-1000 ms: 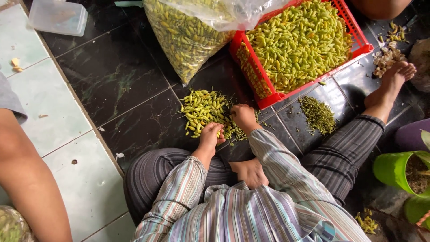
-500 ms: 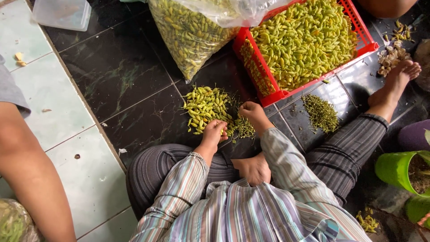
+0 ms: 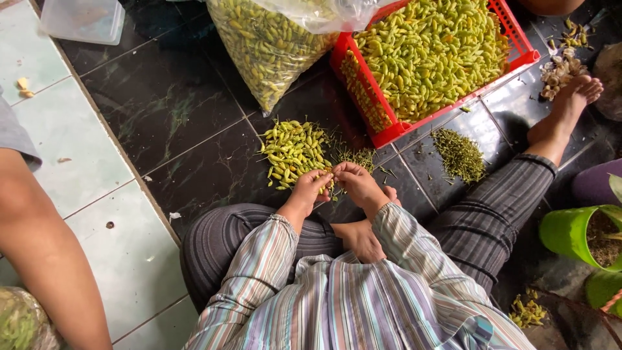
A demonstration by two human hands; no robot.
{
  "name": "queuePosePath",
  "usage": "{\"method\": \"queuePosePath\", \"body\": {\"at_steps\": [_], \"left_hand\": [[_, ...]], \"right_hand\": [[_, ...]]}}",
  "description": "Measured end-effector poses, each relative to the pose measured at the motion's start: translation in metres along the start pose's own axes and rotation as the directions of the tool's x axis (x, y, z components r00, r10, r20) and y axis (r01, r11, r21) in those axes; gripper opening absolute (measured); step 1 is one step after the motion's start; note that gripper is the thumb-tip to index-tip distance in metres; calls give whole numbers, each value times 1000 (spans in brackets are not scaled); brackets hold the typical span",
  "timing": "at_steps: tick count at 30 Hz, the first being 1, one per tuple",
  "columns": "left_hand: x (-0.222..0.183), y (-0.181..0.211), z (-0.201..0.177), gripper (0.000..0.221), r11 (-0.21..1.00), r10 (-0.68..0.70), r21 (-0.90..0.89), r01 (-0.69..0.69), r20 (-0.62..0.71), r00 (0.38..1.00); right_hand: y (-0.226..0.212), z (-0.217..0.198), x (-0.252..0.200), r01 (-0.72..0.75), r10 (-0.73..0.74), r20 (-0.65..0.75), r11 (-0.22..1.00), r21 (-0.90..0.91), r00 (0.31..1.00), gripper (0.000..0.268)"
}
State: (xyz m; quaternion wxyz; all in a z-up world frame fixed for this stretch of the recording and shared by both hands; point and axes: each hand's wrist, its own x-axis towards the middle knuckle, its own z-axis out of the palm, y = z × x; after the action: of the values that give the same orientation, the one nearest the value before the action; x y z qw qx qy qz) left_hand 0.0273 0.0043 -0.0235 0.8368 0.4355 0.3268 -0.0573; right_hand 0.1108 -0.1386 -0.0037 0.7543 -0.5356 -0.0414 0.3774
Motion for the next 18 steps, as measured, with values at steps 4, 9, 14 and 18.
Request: {"method": "queuePosePath", "body": {"at_steps": [4,9,14,18], "left_hand": [[7,-7,-6,22,1000,3,17,-3,1,1000],[3,4,1,21,993,-117,-31,115,-73,990],[12,-5,-5,16,993,-111,33,116,-131,985],[13,-6,-7,13,993,-118,-36,114,-175,978]], "right_hand": [[7,0,-3,65,-65,-31,998,-25,997,4],[4,9,-4,97,-110,-92,987,-129,990,11],[31,-16,9,141,-195,-125,926,-349,973,9],[25,-39,14,61,-272,-208,731,-679,940,13]]}}
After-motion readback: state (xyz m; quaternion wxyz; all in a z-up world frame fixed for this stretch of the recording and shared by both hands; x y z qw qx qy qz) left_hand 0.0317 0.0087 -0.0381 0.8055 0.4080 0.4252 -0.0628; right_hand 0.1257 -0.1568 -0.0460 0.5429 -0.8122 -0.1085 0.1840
